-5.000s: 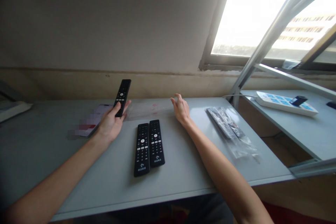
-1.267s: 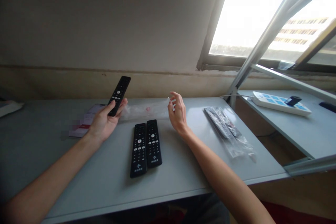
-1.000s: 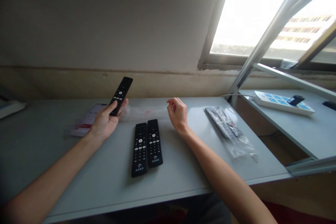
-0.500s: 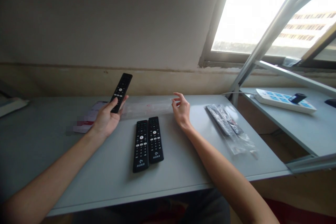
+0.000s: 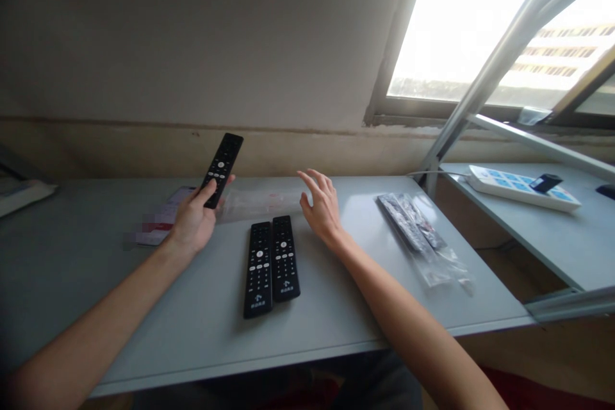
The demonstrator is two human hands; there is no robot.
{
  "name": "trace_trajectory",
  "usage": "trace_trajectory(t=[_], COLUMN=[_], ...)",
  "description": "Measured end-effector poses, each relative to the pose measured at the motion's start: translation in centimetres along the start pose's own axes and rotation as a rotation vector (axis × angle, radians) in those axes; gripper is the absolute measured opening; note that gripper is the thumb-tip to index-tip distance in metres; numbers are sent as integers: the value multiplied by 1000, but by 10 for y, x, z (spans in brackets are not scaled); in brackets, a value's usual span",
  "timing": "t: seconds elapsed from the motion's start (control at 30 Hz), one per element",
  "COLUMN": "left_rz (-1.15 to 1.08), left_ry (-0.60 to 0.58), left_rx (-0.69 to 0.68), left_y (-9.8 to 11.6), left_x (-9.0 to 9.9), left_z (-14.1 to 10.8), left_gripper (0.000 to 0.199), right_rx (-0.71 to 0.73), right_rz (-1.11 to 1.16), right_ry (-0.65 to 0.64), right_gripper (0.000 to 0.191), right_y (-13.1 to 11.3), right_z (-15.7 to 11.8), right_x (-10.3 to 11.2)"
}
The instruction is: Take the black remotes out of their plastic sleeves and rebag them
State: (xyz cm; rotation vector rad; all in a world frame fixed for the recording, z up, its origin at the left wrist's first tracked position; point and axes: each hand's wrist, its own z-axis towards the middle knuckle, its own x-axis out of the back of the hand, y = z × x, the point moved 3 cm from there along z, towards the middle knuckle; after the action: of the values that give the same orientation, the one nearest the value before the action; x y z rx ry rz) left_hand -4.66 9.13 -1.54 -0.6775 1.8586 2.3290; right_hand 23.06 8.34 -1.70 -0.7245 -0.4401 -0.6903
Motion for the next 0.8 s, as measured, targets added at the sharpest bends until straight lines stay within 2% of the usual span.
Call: trace_trajectory(t=[0.17, 0.27, 0.37, 0.57, 0.7, 0.8], left_rz=[94, 210, 310, 240, 210, 242], left_ry=[10, -4, -18, -163, -150, -157], left_rx=[-173, -275, -313, -269, -224, -100], left_y=[10, 21, 32, 43, 53, 62], left_x=[-4, -8, -12, -30, -36, -21], left_z=[-5, -13, -24, -37, -60, -95], left_gripper=[35, 32, 31, 27, 25, 49], right_rx=[89, 99, 90, 75, 54, 20], right_rz=[29, 47, 61, 58, 51, 55], right_ry=[-36, -36, -35, -71, -57, -44], right_gripper=[65, 63, 60, 55, 52, 51], right_y=[-15, -16, -14, -12, -9, -8], right_z=[-2, -2, -3, -5, -5, -5], right_x=[-1, -1, -4, -13, -14, -15])
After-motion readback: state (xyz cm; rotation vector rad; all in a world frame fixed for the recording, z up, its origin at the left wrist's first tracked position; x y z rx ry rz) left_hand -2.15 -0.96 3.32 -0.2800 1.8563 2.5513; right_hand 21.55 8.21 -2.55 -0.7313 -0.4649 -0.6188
